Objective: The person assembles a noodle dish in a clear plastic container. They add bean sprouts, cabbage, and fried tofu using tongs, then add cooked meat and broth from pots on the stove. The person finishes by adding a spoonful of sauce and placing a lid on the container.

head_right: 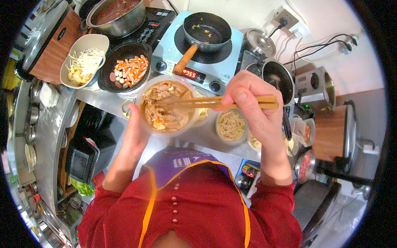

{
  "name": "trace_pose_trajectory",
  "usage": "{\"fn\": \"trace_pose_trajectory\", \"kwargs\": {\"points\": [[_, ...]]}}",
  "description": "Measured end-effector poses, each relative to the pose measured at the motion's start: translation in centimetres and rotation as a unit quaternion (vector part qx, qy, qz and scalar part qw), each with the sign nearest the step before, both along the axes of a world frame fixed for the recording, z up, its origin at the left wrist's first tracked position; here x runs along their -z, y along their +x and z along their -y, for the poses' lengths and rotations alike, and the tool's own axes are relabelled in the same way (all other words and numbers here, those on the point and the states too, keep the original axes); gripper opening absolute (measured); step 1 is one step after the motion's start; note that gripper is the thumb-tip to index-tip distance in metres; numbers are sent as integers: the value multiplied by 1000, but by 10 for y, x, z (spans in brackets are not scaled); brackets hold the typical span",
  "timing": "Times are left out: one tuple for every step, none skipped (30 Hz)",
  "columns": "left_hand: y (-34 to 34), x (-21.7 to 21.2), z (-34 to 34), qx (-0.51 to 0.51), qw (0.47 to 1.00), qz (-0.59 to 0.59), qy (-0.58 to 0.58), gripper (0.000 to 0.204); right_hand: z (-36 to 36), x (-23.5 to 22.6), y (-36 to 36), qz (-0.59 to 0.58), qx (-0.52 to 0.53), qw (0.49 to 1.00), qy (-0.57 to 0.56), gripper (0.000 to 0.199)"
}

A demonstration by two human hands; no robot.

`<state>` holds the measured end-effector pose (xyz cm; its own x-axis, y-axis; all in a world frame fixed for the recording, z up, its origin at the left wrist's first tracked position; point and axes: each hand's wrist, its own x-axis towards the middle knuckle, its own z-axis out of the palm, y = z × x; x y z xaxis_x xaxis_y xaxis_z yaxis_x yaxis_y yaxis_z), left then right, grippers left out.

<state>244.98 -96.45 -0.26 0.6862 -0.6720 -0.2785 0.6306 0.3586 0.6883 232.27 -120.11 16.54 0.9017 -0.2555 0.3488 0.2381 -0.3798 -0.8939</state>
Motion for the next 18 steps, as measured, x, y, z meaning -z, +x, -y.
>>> {"fn": "trace_pose_trajectory", "kwargs": {"points": [[0, 0, 0, 0, 1000, -1, 2, 80, -2, 3, 2, 1, 12, 1000, 1, 38], [0, -1, 0, 0, 1000, -2, 4, 80, -4, 5, 4, -13, 24, 1000, 2, 38], [0, -1, -1, -1, 1000, -2, 7, 80, -4, 5, 6, 6, 22, 1000, -6, 38], [0, -2, -1, -1, 1000, -1, 8, 80, -4, 5, 7, 9, 21, 1000, -15, 38], [1, -2, -2, -2, 1000, 0, 9, 80, -3, 5, 7, 12, 19, 999, -24, 37], [1, -3, -2, -3, 1000, 4, 4, 79, -2, 3, 7, 14, 16, 999, -28, 35], [2, -3, -3, -3, 1000, -1, 9, 79, -1, 1, 5, 17, 13, 999, -32, 34], [2, -3, -4, -2, 1000, -4, 8, 79, -1, -2, 4, 21, 13, 999, -30, 32], [3, -3, -5, -3, 1000, -8, 5, 78, -1, -3, 2, 32, 14, 999, -28, 33], [4, -3, -5, -3, 1000, -8, 5, 78, -1, -5, -1, 46, 18, 999, -20, 33], [5, -3, -5, -4, 1000, -9, 1, 78, -1, -6, -2, 47, 27, 999, -10, 34], [5, -3, -5, -5, 1000, -10, -3, 78, -1, -7, -4, 51, 17, 998, -10, 34], [6, -3, -5, -7, 1000, -11, 0, 78, -2, -7, -4, 43, 13, 999, -9, 35], [6, -3, -5, -9, 1000, -11, 1, 78, -2, -7, -4, 58, -8, 998, -6, 35], [7, -3, -5, -10, 1000, -11, 3, 79, -3, -6, -4, 33, 5, 998, -50, 36], [7, -3, -5, -9, 1000, -9, 2, 79, -3, -5, -2, 31, 2, 995, -92, 37], [7, -4, -5, -8, 1000, -8, 2, 79, -3, -4, 0, 18, 10, 991, -130, 38], [7, -4, -5, -8, 1000, -5, 0, 79, -5, -3, 1, 23, 10, 995, -92, 36]]}}
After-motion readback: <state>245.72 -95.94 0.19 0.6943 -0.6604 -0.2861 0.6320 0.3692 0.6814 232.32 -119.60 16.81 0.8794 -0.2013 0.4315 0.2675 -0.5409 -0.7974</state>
